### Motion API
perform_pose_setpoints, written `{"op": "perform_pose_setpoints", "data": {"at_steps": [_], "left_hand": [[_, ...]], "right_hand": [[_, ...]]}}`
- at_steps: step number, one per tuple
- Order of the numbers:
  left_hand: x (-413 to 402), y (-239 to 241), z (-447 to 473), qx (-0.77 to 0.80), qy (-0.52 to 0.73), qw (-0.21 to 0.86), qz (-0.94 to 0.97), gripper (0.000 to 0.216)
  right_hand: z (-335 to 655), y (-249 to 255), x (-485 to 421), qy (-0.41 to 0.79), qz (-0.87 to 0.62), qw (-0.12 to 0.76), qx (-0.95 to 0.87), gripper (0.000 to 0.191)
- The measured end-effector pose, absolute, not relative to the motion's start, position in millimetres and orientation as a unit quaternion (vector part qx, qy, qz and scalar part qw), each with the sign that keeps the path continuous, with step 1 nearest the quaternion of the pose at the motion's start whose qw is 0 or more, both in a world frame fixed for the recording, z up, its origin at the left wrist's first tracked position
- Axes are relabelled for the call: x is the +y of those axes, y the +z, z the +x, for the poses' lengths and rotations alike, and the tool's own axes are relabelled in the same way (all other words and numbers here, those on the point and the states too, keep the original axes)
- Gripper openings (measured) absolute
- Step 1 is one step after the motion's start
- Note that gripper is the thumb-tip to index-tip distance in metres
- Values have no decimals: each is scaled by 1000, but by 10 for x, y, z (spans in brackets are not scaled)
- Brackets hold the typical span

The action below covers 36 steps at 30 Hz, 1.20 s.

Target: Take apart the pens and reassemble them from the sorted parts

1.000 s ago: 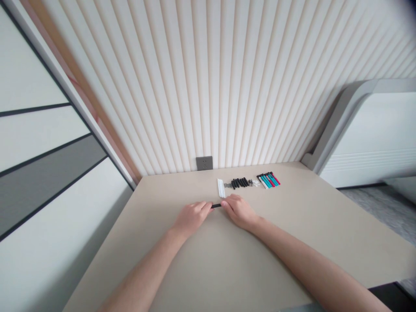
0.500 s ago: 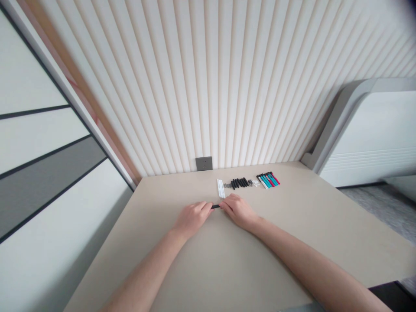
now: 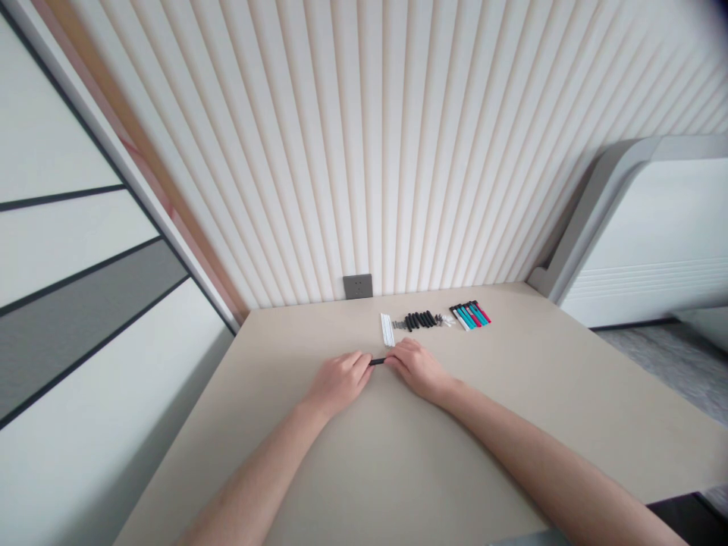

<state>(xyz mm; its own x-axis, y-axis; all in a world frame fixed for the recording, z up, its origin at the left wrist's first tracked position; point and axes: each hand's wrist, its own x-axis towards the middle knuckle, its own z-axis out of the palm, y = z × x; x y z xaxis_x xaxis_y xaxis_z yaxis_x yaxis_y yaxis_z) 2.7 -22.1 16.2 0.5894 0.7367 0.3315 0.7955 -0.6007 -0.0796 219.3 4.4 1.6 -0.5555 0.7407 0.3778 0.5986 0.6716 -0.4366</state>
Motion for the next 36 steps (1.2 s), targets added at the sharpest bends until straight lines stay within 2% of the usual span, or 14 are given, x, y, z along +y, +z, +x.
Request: {"op": "perform_pose_setpoints", "data": {"at_steps": [3, 10, 15, 21, 29, 36], "left_hand": [[-217, 157, 23, -436, -142, 102, -883, 18], [-226, 161, 32, -442, -154, 100, -878, 20], [-210, 157, 21, -448, -150, 91, -877, 19], [-202, 145, 11, -450, -145, 93, -876, 17], [-181, 112, -4, -505, -124, 110, -847, 20], [-184, 151, -16, -541, -108, 103, -827, 19]], "right_hand": [[2193, 11, 40, 142, -394, 299, -857, 16], [2193, 40, 27, 138, -378, 277, -873, 30], [2198, 30, 37, 148, -396, 313, -850, 12], [2194, 52, 17, 167, -381, 303, -857, 20], [2214, 17, 73, 241, -448, 387, -769, 23], [2257, 46, 100, 270, -497, 422, -709, 28]]}}
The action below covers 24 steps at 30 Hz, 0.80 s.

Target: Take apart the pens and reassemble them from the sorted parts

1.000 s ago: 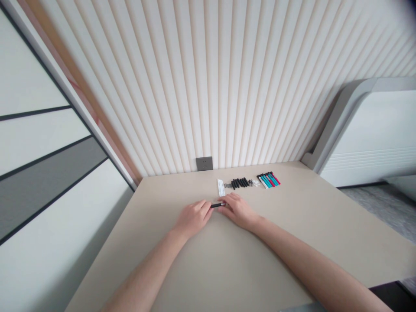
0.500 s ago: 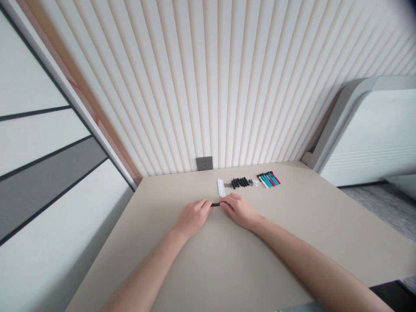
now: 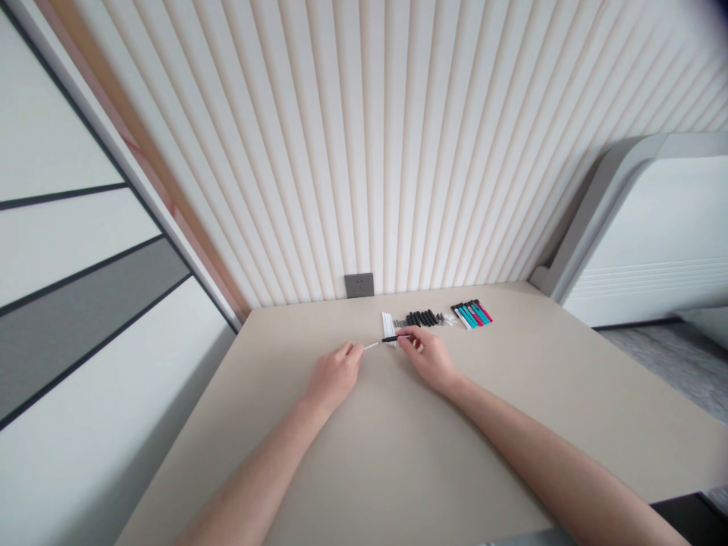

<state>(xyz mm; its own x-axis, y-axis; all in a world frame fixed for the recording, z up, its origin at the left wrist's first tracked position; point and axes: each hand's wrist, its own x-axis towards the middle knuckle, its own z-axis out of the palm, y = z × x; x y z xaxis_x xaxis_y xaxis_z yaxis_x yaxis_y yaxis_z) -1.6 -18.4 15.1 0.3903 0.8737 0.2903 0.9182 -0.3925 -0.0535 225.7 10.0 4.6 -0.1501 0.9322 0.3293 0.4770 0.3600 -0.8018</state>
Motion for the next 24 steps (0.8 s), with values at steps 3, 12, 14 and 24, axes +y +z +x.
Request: {"op": "perform_pose_setpoints", "data": {"at_steps": [3, 12, 14, 24], "left_hand": [[-193, 168, -5, -550, -108, 96, -823, 20], [-225, 224, 12, -542, -51, 50, -837, 54], [-227, 232, 14, -537, -38, 48, -841, 58], [-212, 218, -9, -579, -52, 43, -812, 55]], "right_hand": [[2251, 44, 100, 270, -498, 426, -706, 28], [2236, 63, 68, 273, -476, 417, -725, 25], [2229, 61, 67, 273, -473, 419, -725, 25], [2250, 35, 78, 220, -477, 409, -746, 17]]}}
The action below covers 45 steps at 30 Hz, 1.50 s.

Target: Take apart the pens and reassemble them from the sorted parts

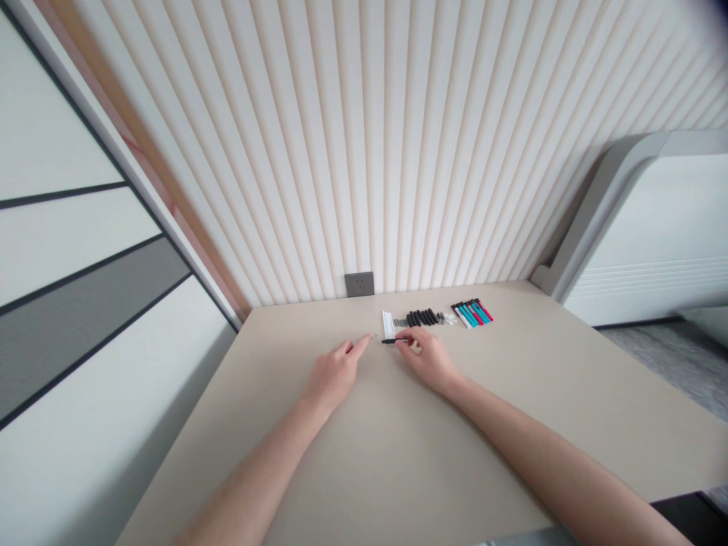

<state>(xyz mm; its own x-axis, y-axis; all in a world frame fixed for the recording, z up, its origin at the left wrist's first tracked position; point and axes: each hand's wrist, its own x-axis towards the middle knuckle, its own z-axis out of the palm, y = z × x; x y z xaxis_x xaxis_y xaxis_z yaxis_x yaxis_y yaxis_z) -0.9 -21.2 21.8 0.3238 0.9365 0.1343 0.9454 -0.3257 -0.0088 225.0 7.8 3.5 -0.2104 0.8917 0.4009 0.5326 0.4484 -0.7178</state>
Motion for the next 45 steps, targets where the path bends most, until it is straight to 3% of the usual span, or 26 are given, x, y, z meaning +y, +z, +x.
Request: {"op": "perform_pose_setpoints", "data": {"at_steps": [8, 15, 25, 31, 37, 45], "left_hand": [[-216, 199, 6, -573, -48, 32, -818, 54], [-232, 216, 28, -527, -33, 21, -849, 52], [-258, 241, 62, -515, -24, 24, -857, 46], [-235, 219, 60, -565, -57, 17, -823, 34], [-218, 218, 42, -580, -75, 0, -811, 33], [-232, 235, 73, -568, -60, 2, -821, 33]], "right_hand": [[2120, 33, -36, 131, -412, 290, -854, 6], [2174, 11, 30, 117, -458, 348, -810, 19], [2193, 0, 73, 130, -382, 362, -840, 16], [2296, -14, 182, 85, -458, 369, -804, 20], [2446, -10, 367, -36, -567, 285, -772, 22], [2336, -62, 516, -98, -594, 226, -766, 25]]}}
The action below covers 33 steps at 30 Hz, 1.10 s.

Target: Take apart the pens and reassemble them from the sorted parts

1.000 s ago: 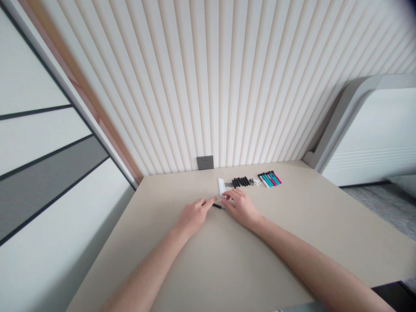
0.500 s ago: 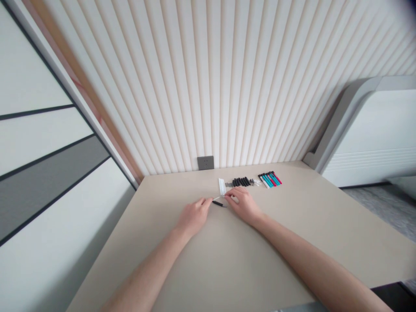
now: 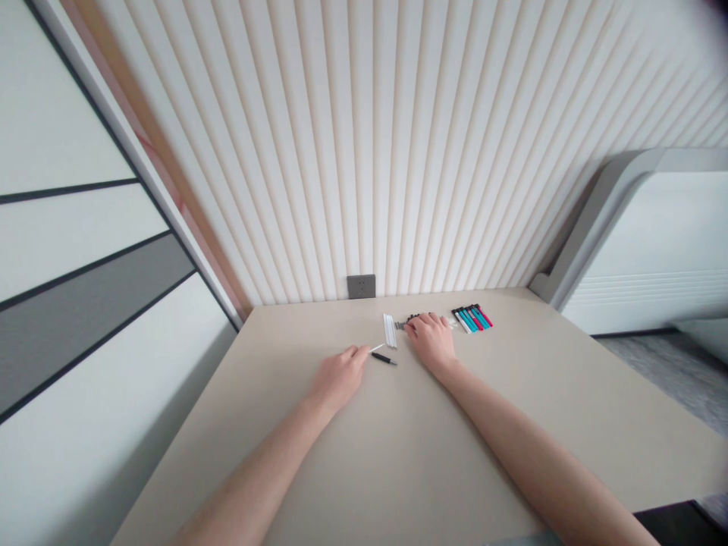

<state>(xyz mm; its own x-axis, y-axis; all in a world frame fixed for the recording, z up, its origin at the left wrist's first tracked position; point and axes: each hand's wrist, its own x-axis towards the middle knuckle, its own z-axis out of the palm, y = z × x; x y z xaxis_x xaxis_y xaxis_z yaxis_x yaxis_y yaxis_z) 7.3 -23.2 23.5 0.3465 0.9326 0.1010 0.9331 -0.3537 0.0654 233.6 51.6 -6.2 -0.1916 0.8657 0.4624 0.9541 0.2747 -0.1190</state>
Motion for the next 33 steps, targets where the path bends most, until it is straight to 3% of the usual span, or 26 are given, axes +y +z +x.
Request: {"op": "perform_pose_setpoints", "data": {"at_steps": [33], "left_hand": [[-236, 255, 87, -575, -56, -28, -816, 31]], "right_hand": [[2300, -52, 514, -54, -557, 217, -800, 25]]}}
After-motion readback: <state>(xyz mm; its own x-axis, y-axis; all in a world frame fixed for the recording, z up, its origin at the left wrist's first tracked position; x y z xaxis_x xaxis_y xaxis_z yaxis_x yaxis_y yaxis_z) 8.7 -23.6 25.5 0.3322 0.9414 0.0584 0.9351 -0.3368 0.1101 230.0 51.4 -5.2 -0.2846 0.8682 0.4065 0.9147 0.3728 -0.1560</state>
